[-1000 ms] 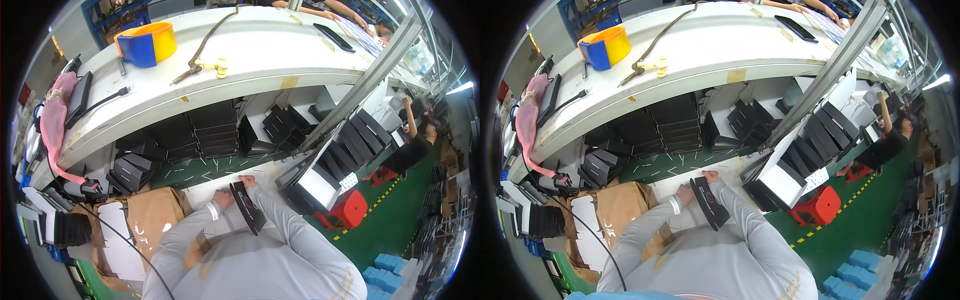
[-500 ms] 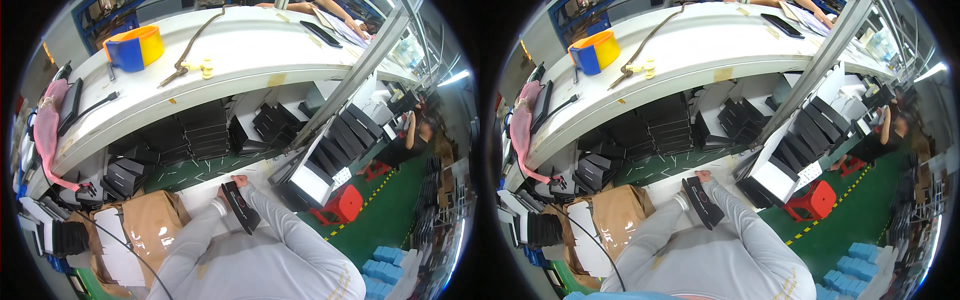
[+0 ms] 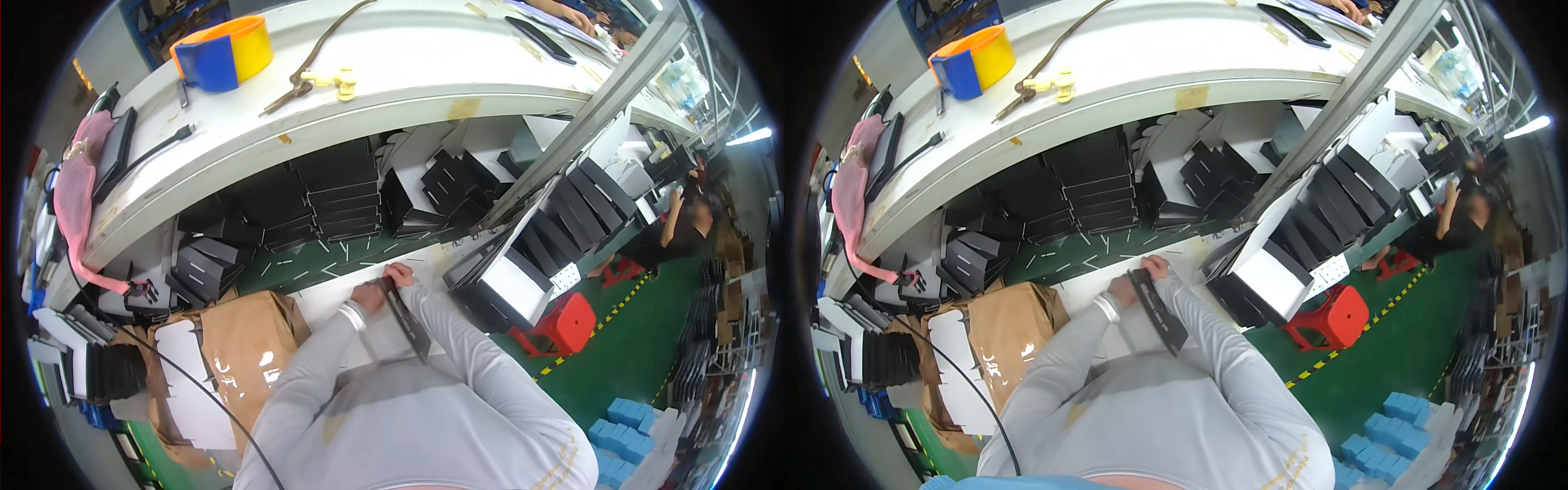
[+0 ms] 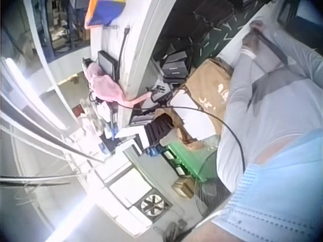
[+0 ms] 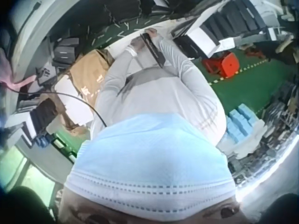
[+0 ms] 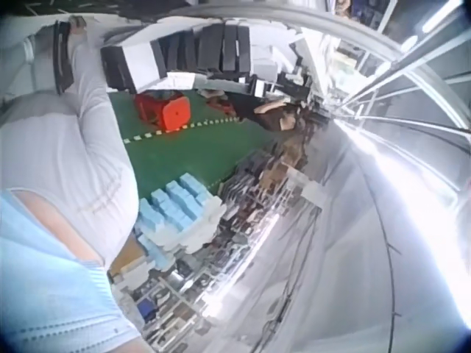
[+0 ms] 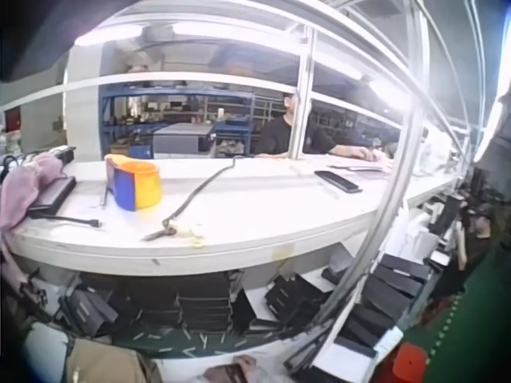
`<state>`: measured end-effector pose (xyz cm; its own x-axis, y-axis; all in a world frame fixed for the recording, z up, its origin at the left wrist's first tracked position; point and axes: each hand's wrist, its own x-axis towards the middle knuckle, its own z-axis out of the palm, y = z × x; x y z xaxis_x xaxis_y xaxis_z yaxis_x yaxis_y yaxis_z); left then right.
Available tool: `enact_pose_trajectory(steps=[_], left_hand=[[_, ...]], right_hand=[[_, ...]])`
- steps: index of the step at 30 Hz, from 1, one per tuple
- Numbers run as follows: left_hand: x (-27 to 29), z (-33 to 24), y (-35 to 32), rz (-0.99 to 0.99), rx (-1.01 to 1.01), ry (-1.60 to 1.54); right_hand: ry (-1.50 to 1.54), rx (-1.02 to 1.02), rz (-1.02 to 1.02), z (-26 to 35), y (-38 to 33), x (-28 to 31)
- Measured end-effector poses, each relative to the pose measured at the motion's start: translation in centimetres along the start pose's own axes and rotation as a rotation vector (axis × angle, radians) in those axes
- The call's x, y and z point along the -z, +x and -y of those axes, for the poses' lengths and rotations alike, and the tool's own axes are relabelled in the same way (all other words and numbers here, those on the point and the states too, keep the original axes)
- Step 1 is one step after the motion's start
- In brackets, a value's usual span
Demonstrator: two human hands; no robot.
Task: Folding cardboard boxes at an industrial assembly station.
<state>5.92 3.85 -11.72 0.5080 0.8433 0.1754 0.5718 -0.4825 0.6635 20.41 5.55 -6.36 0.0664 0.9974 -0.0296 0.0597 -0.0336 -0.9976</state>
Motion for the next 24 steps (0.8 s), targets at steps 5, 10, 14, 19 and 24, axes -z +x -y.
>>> enact_pose_trajectory(steps=[5,10,14,19,24], left_hand=[[15.5,-8.6,0.9,0.419,0.147,0.258],[21.4,-10.2,-3.0,0.0,0.419,0.062],[21.4,-13.0,-5.4,-0.238,0.8,-0.26],[17.0,-12.7,-10.5,-0.054,0.927,-0.233],[14.9,-12.8,-12.2,0.058,0.806,-0.1]], right_hand=[[-0.244,0.019,0.089,2.6,-2.2,3.7],[-0.384,0.098,0.412,6.1,-3.3,9.5],[-0.192,0.101,-0.033,-0.8,-8.7,6.7],[-0.756,0.327,0.22,18.0,-13.7,1.7],[-0.643,0.543,0.739,36.0,-13.9,4.5]])
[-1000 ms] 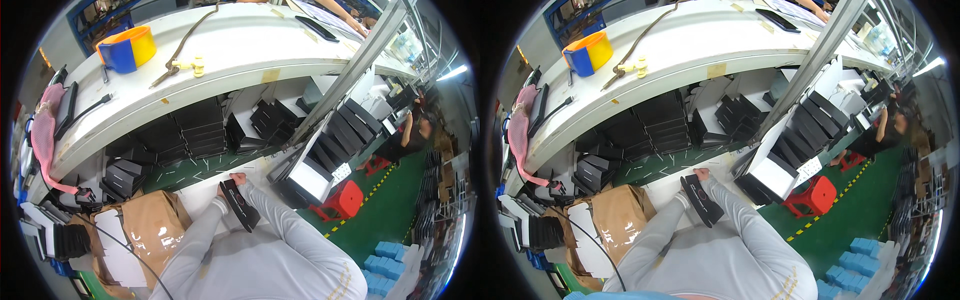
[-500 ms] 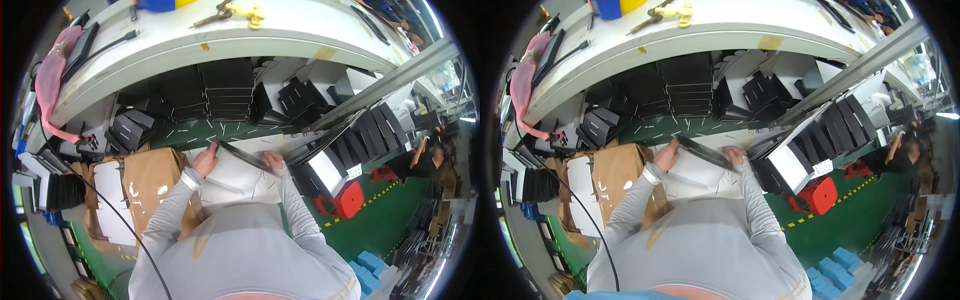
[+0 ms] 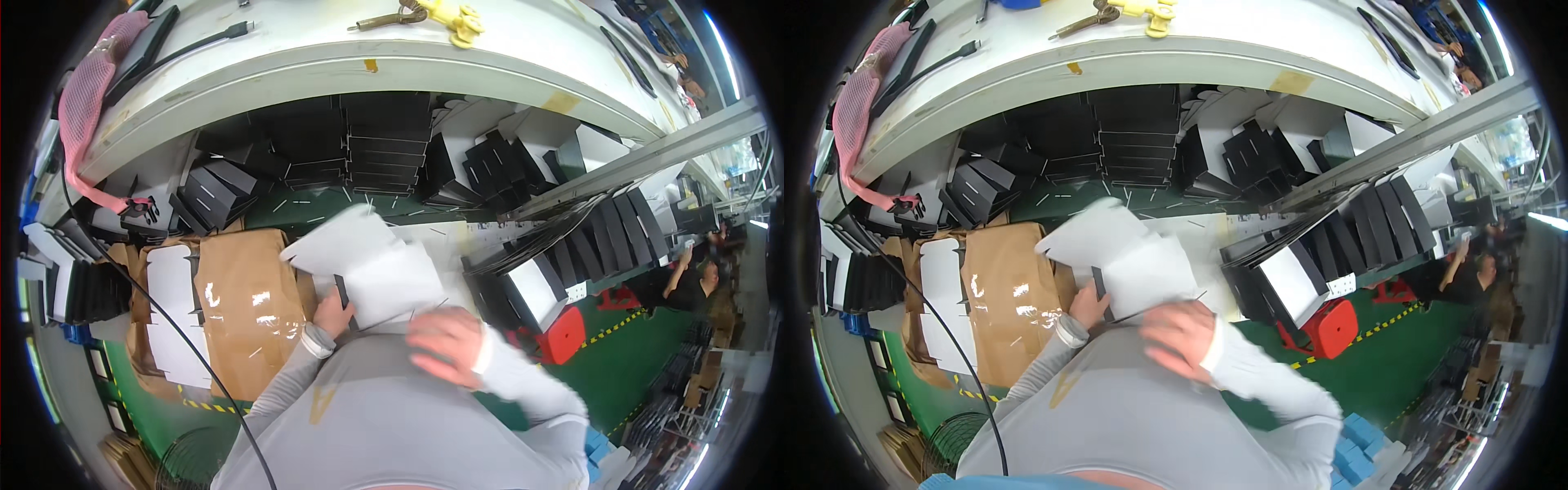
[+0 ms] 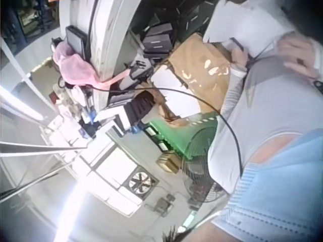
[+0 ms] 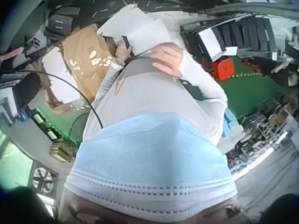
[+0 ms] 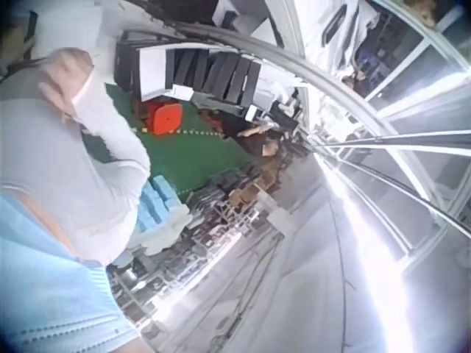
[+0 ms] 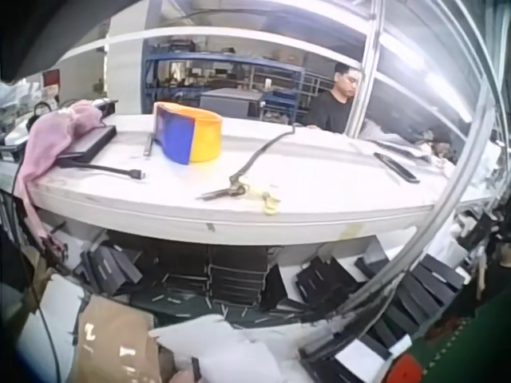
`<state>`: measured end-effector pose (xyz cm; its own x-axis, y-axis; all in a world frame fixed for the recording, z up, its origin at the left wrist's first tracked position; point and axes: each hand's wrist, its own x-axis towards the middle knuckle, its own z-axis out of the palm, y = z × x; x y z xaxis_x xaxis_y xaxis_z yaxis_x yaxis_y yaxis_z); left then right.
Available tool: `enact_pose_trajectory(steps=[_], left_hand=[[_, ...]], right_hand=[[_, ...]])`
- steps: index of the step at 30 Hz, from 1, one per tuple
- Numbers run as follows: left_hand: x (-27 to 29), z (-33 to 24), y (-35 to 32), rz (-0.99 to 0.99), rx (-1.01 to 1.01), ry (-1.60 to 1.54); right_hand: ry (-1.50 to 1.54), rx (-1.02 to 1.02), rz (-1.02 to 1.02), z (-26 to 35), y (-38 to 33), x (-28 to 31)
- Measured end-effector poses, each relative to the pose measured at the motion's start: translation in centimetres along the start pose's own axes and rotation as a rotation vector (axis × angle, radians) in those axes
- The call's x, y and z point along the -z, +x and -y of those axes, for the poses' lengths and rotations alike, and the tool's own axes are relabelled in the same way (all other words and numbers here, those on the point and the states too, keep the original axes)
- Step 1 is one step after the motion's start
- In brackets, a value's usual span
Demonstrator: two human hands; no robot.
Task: Folding cardboard boxes at an industrial assembly station.
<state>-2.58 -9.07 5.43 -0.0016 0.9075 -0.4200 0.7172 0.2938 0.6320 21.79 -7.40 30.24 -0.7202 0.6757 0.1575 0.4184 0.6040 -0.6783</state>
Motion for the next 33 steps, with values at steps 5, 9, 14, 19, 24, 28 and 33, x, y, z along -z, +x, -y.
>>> enact_pose_trajectory(steps=[5,9,14,19,24,28,33], left_hand=[[-2.1,2.5,0.4,-0.132,-0.019,0.053],[-4.1,3.1,1.9,-0.096,-0.004,-0.034],[-3.6,2.8,1.0,-0.121,-0.033,0.084],[-2.7,1.4,0.3,-0.145,0.028,-0.003],[-2.0,1.4,-0.2,-0.093,0.046,-0.022],[-1.8,0.9,0.3,-0.087,0.033,-0.015],[-2.5,1.7,0.6,-0.105,0.036,-0.045]], right_hand=[[0.046,-0.243,-0.394,3.9,4.9,17.1],[-0.898,-0.226,-0.736,-3.1,9.9,32.8],[-1.02,-0.758,-0.698,-23.9,10.7,44.8],[-0.931,-0.73,-0.717,-30.5,7.6,46.4],[-1.009,-0.788,-0.701,-25.1,12.1,42.3],[-0.812,-0.648,-0.694,-19.3,14.6,37.4],[-0.672,-0.424,-0.608,-10.6,19.9,29.2]])
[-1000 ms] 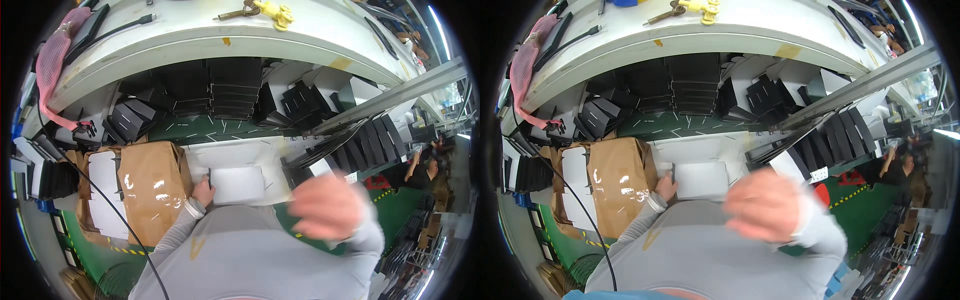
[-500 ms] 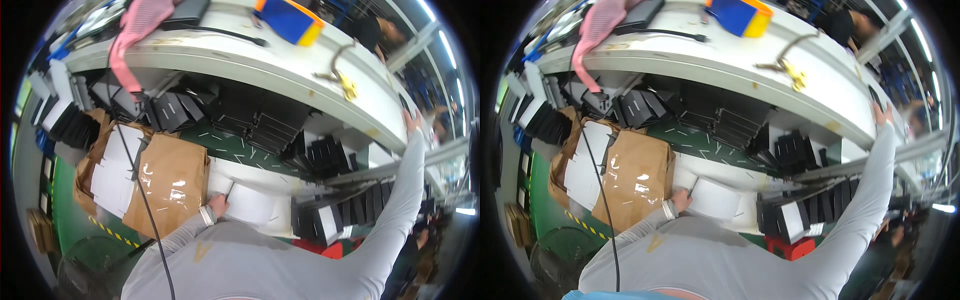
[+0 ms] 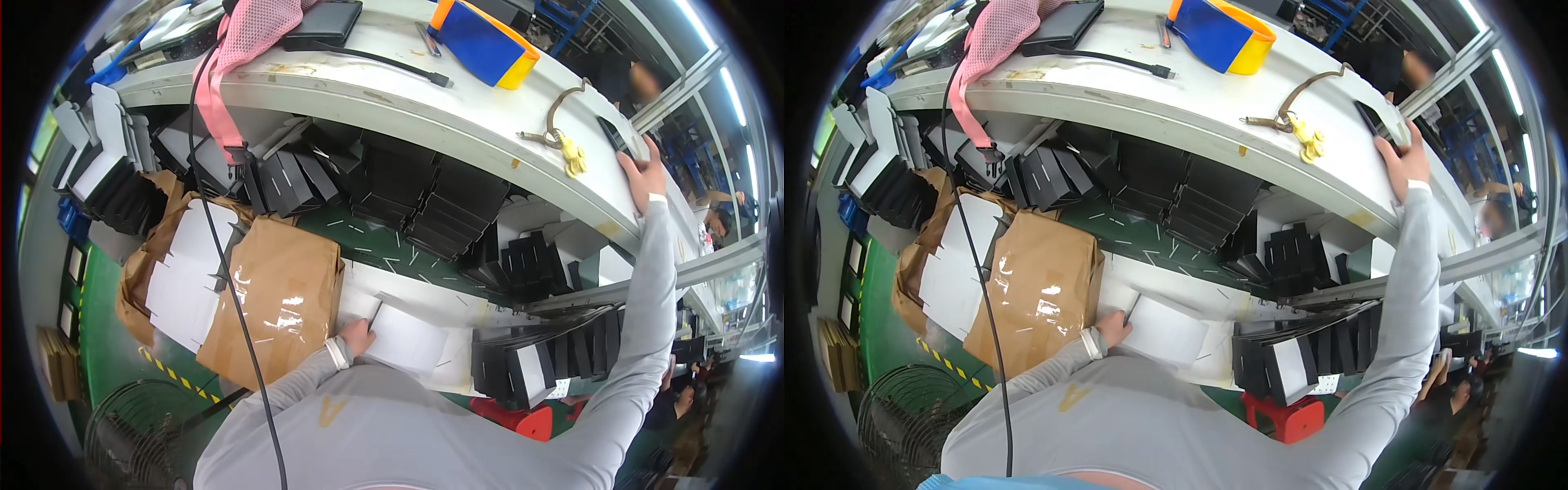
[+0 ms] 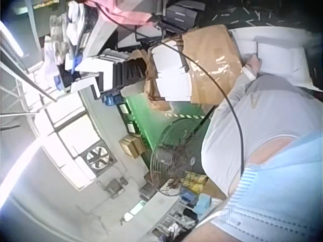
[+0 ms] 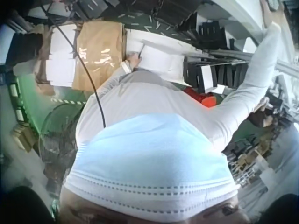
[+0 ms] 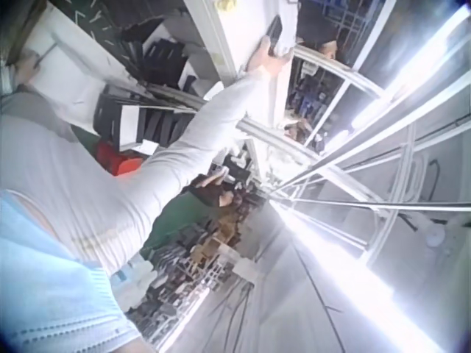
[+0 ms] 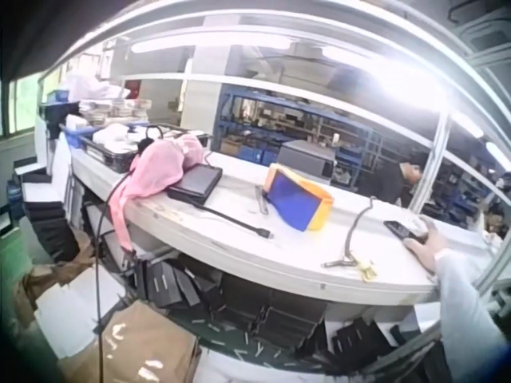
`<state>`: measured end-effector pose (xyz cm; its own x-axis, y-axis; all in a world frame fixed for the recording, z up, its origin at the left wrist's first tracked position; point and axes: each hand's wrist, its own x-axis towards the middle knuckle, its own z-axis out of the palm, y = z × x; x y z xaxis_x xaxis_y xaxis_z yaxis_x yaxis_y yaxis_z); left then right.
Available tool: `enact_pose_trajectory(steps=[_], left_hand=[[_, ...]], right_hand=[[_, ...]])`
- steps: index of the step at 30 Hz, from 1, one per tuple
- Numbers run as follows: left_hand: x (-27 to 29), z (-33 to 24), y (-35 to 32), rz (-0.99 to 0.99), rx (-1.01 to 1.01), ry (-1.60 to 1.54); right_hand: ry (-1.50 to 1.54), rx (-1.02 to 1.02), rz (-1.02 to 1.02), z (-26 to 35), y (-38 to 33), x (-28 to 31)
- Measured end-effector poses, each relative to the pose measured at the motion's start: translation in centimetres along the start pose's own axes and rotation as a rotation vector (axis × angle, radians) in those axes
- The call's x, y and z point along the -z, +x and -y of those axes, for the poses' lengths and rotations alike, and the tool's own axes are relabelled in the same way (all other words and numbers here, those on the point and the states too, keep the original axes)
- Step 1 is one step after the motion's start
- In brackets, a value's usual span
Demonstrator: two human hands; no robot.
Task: Folding cardboard boxes at an industrial assembly station.
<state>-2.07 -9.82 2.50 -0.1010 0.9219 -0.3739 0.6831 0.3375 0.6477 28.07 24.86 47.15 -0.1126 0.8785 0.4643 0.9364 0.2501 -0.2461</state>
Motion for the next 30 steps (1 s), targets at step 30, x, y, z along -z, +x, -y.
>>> enact_pose_trajectory(steps=[30], left_hand=[[7.0,-8.0,3.2,-0.197,-0.542,-0.381]], right_hand=[[-0.051,0.576,0.595,6.2,-21.2,10.6]])
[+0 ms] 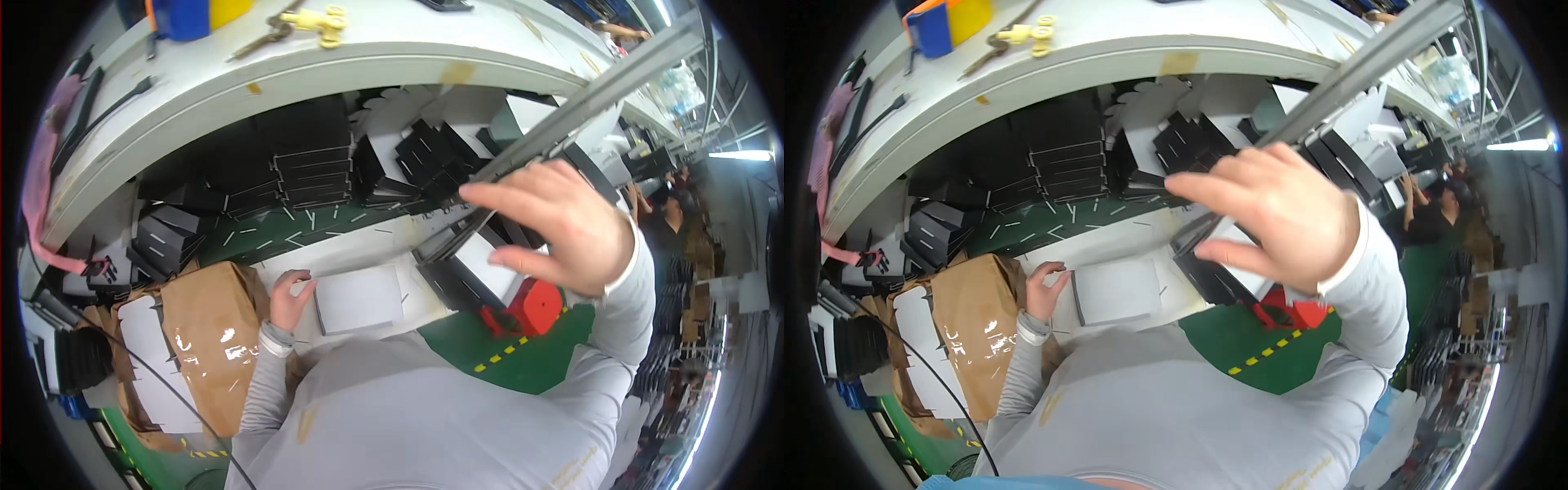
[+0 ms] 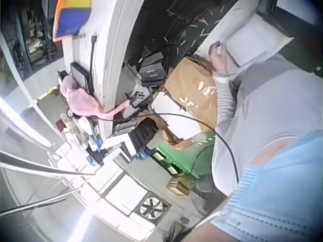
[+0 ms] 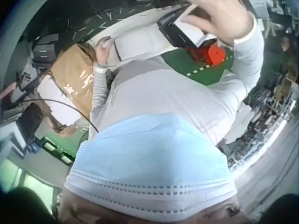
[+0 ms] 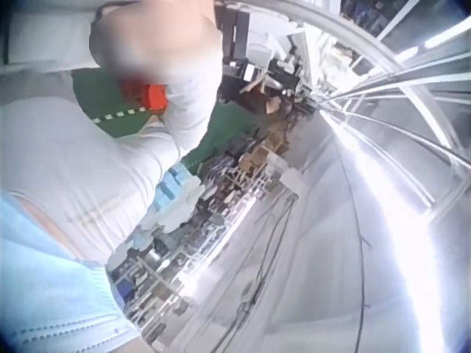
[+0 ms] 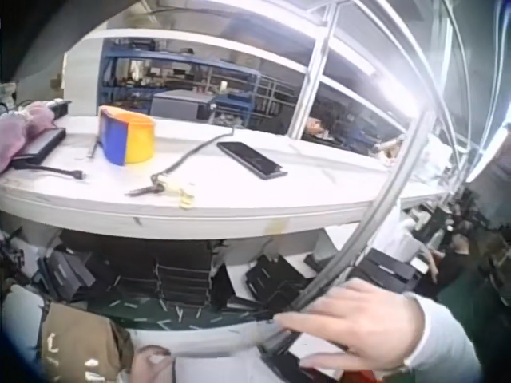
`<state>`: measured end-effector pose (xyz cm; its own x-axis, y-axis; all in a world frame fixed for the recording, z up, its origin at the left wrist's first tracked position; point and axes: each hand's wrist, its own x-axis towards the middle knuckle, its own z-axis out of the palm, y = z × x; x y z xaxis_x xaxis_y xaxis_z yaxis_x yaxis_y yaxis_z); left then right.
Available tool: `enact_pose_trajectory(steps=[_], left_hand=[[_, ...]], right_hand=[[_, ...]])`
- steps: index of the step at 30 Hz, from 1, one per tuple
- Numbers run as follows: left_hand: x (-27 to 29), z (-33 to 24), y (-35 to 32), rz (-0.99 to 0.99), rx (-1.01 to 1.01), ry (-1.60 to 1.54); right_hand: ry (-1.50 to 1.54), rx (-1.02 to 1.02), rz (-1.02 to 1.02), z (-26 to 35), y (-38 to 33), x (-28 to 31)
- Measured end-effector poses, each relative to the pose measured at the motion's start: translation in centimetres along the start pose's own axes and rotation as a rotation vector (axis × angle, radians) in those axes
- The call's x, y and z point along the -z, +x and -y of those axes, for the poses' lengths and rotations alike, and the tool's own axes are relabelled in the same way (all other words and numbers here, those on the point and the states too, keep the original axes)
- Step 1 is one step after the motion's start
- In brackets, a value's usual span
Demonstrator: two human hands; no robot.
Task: Folding cardboard boxes at an industrial assembly station.
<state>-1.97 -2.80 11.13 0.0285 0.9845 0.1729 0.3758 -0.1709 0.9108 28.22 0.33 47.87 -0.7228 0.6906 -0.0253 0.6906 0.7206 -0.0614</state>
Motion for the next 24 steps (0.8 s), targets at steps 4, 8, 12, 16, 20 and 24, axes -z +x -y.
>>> enact_pose_trajectory(steps=[4,8,12,16,20,24], left_hand=[[1.3,-1.2,-0.3,-0.011,-0.041,0.11],[2.2,-2.5,-0.8,-0.073,0.028,0.136],[2.1,-1.0,-2.1,-0.029,0.108,0.154],[1.2,-2.5,-1.9,-0.034,0.081,0.129],[1.6,-1.2,-2.7,-0.159,0.128,0.332],[1.2,-0.8,-2.8,-0.193,0.273,0.329]], right_hand=[[0.206,-0.039,0.058,-1.3,-3.2,0.6],[0.375,-0.474,-0.243,-10.3,-8.8,1.5],[-0.128,-0.875,-0.591,-23.5,-15.1,2.9],[0.104,-0.97,-0.845,-39.9,-21.6,2.4],[-0.147,-1.146,-0.687,-47.8,-17.7,1.6],[-0.202,-1.091,-0.539,-60.7,-18.3,6.2]])
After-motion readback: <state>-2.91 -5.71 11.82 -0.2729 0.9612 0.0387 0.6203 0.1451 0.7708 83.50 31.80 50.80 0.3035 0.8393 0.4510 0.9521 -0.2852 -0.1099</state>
